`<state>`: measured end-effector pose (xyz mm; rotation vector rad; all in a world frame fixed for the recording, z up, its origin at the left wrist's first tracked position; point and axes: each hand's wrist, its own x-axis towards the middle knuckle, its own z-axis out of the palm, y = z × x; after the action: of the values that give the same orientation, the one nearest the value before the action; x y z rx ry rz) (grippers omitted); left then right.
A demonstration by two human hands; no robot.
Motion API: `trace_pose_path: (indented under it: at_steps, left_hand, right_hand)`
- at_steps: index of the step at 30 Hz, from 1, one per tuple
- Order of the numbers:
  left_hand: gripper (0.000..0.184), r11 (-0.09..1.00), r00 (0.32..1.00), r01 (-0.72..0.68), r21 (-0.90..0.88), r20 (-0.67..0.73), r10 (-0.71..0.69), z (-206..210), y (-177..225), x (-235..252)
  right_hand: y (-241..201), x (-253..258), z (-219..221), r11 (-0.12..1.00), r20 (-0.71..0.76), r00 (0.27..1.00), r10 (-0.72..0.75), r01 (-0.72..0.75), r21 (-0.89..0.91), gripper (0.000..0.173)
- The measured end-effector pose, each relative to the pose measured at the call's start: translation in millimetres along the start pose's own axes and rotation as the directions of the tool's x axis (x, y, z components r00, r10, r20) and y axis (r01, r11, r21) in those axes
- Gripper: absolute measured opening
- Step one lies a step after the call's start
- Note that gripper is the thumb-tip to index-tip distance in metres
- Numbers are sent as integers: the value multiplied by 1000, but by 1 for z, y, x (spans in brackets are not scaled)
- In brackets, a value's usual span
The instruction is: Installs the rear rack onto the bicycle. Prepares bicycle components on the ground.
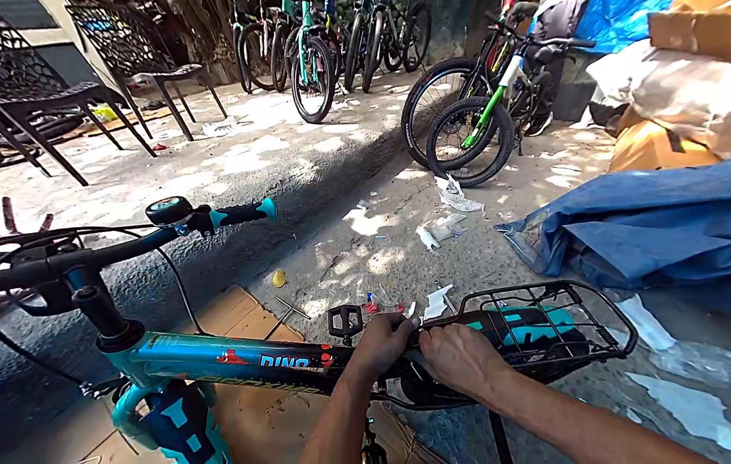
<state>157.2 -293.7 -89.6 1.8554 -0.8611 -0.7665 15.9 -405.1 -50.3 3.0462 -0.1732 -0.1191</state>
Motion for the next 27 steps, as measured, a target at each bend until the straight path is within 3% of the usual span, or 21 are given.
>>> trace_pose_path:
  at_steps: [3,8,19,22,27]
  left_hand:
    - [36,1000,1000,1,-3,8,-1,2,-1,0]
    - [37,1000,1000,10,14,-2,-10,2,-2,2]
    - [32,1000,1000,16,15,-9,-16,3,-1,-1]
    - [33,1000,999,26,17,-38,-26,5,-5,-2]
    - [37,1000,996,12,14,-90,-11,-1,-8,-1]
  right_hand:
    - [4,4,-11,998,152,987,-56,51,42,35]
    - [8,10,-17,992,224,967,-119,109,59,34]
    - [1,17,-21,976,230,948,-218,209,66,26]
    - [-1,16,-18,982,236,954,-185,169,86,28]
    - [15,16,-19,955,248,951,-186,115,274,38]
